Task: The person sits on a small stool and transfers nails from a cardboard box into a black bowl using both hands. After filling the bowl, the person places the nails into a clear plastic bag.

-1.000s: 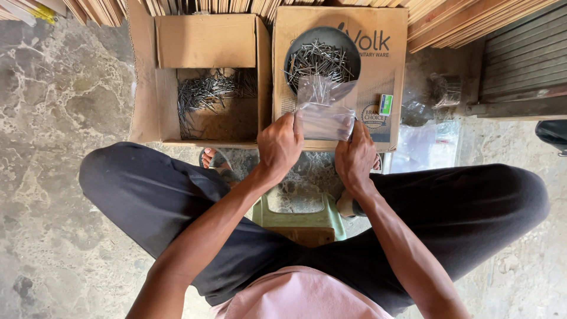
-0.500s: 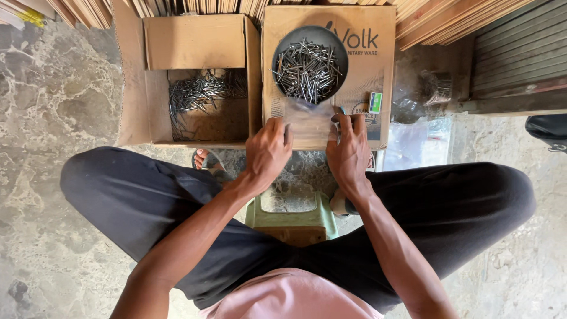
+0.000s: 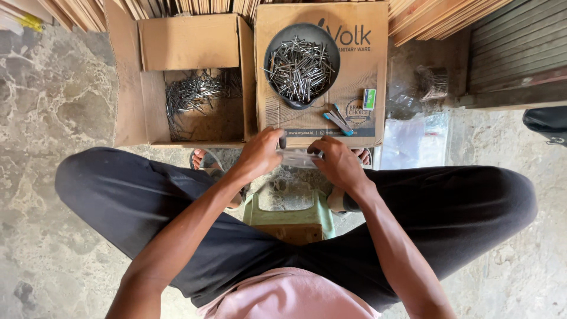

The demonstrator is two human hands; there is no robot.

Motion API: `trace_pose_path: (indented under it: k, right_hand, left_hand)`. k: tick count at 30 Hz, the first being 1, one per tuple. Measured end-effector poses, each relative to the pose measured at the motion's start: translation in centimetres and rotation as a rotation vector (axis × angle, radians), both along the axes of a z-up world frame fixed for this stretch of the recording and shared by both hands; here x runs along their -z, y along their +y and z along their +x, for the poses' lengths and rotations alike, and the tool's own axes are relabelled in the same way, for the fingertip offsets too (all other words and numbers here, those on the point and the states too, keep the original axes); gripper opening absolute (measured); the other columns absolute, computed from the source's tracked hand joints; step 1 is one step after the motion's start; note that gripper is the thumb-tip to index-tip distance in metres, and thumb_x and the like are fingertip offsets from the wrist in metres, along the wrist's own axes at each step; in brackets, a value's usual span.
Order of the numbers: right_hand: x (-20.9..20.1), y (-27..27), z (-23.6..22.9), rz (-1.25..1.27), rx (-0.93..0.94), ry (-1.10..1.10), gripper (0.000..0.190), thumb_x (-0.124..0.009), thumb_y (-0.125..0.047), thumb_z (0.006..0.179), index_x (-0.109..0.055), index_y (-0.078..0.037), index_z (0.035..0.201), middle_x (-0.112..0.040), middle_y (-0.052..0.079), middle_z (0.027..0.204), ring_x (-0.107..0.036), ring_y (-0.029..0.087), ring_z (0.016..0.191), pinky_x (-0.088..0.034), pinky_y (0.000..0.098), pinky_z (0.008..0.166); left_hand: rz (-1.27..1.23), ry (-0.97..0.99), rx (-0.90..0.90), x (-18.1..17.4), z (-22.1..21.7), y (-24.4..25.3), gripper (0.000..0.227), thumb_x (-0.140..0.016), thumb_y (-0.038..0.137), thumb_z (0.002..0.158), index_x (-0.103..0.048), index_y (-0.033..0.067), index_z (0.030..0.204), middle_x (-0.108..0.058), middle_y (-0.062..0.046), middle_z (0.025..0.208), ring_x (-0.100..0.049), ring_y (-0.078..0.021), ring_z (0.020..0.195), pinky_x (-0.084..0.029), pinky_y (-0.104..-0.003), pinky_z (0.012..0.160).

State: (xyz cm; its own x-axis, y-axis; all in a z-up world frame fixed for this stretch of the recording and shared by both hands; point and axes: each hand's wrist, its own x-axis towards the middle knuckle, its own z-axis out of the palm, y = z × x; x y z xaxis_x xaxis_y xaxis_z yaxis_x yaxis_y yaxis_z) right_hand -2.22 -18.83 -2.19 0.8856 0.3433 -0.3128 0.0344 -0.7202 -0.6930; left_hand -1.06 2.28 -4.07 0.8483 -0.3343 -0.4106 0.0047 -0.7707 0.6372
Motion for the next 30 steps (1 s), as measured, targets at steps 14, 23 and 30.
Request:
trace_pose_path:
  k: [14,23,30]
  right_hand:
    - [-2.6,-0.6,3.2,-0.176,0.068,0.253,0.023,-0.057,-0.030,0.072,-0.068,-0.011,0.075,-0.064,0.017,0.072,-0.060,0.041,0.076,-0.044,0.0505,0.066]
    - [-11.5,1.4,3.9,0.215,-0.358,0.105,0.048,-0.045,0.000,0.086,-0.033,-0.013,0.131,-0.039,0.024,0.128,-0.052,0.050,0.101,-0.046,0.0575,0.080]
    - [-7.4,0.4,3.3,0.133,-0.391,0.068,0.042,-0.061,-0.036,0.082,-0.057,-0.012,0.116,-0.054,0.021,0.113,-0.053,0.043,0.104,-0.045,0.0503,0.086]
  left_hand:
    - [-0.260,-0.359,0.424,-6.0,1.8,0.8,0.018,-0.055,0.021,0.088,-0.061,0.0103,0.100,-0.046,-0.015,0.107,-0.045,-0.0347,0.100,-0.040,-0.044,0.085]
    - [-0.077,-0.150,0.363,-6.2,2.1,2.4,0.021,-0.051,0.027,0.090,-0.062,0.0089,0.091,-0.048,-0.012,0.104,-0.047,-0.0263,0.097,-0.042,-0.036,0.077]
    - [-0.118,0.005,0.368,-8.5,2.7,2.9,0.018,-0.053,0.015,0.089,-0.063,0.0057,0.100,-0.050,-0.013,0.111,-0.047,-0.0249,0.102,-0.041,-0.034,0.082]
